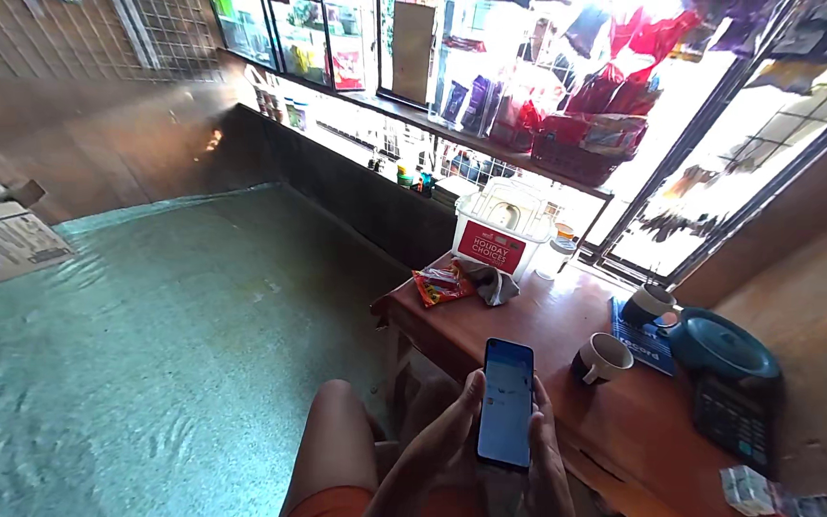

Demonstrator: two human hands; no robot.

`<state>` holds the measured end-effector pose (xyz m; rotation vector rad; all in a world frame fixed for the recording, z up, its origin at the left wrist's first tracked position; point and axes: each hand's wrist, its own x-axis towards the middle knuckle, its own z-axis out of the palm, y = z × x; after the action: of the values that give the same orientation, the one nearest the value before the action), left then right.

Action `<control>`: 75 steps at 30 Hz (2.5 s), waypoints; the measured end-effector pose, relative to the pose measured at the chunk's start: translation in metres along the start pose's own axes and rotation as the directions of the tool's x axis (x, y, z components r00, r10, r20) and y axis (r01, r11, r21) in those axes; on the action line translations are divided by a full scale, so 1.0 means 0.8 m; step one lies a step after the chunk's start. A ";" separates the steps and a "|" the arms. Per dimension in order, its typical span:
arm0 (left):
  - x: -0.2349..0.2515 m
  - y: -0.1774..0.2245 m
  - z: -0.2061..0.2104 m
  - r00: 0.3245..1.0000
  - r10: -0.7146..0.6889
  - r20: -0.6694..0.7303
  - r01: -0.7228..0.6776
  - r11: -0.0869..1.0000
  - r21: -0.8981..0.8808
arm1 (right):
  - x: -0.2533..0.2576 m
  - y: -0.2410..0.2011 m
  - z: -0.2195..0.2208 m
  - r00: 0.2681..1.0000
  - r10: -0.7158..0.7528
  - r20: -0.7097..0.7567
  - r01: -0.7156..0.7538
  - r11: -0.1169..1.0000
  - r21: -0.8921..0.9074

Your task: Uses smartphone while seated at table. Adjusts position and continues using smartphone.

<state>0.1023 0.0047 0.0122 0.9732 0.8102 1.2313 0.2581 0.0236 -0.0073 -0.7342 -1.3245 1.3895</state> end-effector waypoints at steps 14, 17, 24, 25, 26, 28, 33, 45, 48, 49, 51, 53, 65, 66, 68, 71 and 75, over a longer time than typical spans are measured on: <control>0.004 0.004 0.004 0.997 -0.027 -0.077 0.000 0.943 -0.333 | 0.008 -0.012 -0.026 0.999 -0.040 -0.003 0.040 0.999 -0.016; 0.002 0.002 -0.002 0.996 0.011 -0.092 -0.040 0.948 -0.317 | 0.006 -0.011 -0.026 0.993 -0.109 -0.042 0.106 0.992 -0.064; 0.002 0.001 -0.005 0.994 0.061 -0.092 -0.091 0.926 -0.367 | 0.006 -0.006 -0.030 0.964 -0.266 -0.021 0.262 0.960 -0.096; 0.002 0.000 -0.006 0.993 0.071 -0.094 -0.100 0.928 -0.359 | 0.007 -0.005 -0.030 0.960 -0.280 -0.020 0.276 0.954 -0.114; 0.002 0.000 -0.005 0.992 0.079 -0.099 -0.109 0.931 -0.349 | 0.007 -0.005 -0.031 0.956 -0.293 -0.016 0.288 0.949 -0.127; 0.002 -0.001 -0.005 0.991 0.074 -0.114 -0.110 0.931 -0.349 | 0.007 -0.005 -0.031 0.948 -0.318 -0.005 0.313 0.936 -0.163; -0.003 0.000 -0.002 0.989 0.062 -0.131 -0.102 0.942 -0.320 | 0.005 -0.006 -0.029 0.919 -0.390 0.049 0.391 0.895 -0.214; -0.005 0.002 -0.002 0.991 0.056 -0.124 -0.093 0.944 -0.317 | 0.007 -0.004 -0.026 0.877 -0.474 0.080 0.470 0.809 -0.353; -0.005 0.002 0.000 0.988 0.070 -0.140 -0.113 0.936 -0.333 | 0.006 -0.005 -0.025 0.872 -0.483 0.075 0.474 0.796 -0.376; -0.004 0.002 0.000 0.987 0.076 -0.143 -0.121 0.933 -0.338 | 0.006 -0.005 -0.024 0.872 -0.484 0.073 0.473 0.794 -0.382; -0.004 0.001 -0.001 0.987 0.086 -0.137 -0.129 0.929 -0.348 | 0.006 -0.004 -0.024 0.871 -0.486 0.068 0.473 0.795 -0.379; -0.004 0.001 -0.002 0.987 0.094 -0.130 -0.135 0.925 -0.355 | 0.005 -0.003 -0.022 0.872 -0.486 0.058 0.471 0.800 -0.372; -0.006 0.006 0.002 0.983 0.068 -0.172 -0.130 0.916 -0.378 | 0.004 -0.007 -0.020 0.879 -0.475 0.051 0.457 0.803 -0.383; -0.005 0.007 0.003 0.983 0.064 -0.170 -0.125 0.919 -0.374 | 0.004 -0.006 -0.020 0.879 -0.473 0.057 0.457 0.803 -0.384; -0.004 0.006 0.003 0.984 0.060 -0.167 -0.119 0.920 -0.372 | 0.004 -0.007 -0.019 0.878 -0.473 0.067 0.460 0.799 -0.387; -0.003 0.005 0.003 0.983 0.058 -0.171 -0.116 0.931 -0.346 | 0.002 -0.008 -0.018 0.885 -0.462 0.065 0.446 0.798 -0.406; -0.001 0.006 0.004 0.989 0.067 -0.135 -0.105 0.947 -0.304 | 0.000 -0.010 -0.017 0.894 -0.434 0.114 0.427 0.744 -0.514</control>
<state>0.1036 0.0033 0.0178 0.6872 0.6482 1.4560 0.2728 0.0268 -0.0028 -0.7227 -1.7642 0.6387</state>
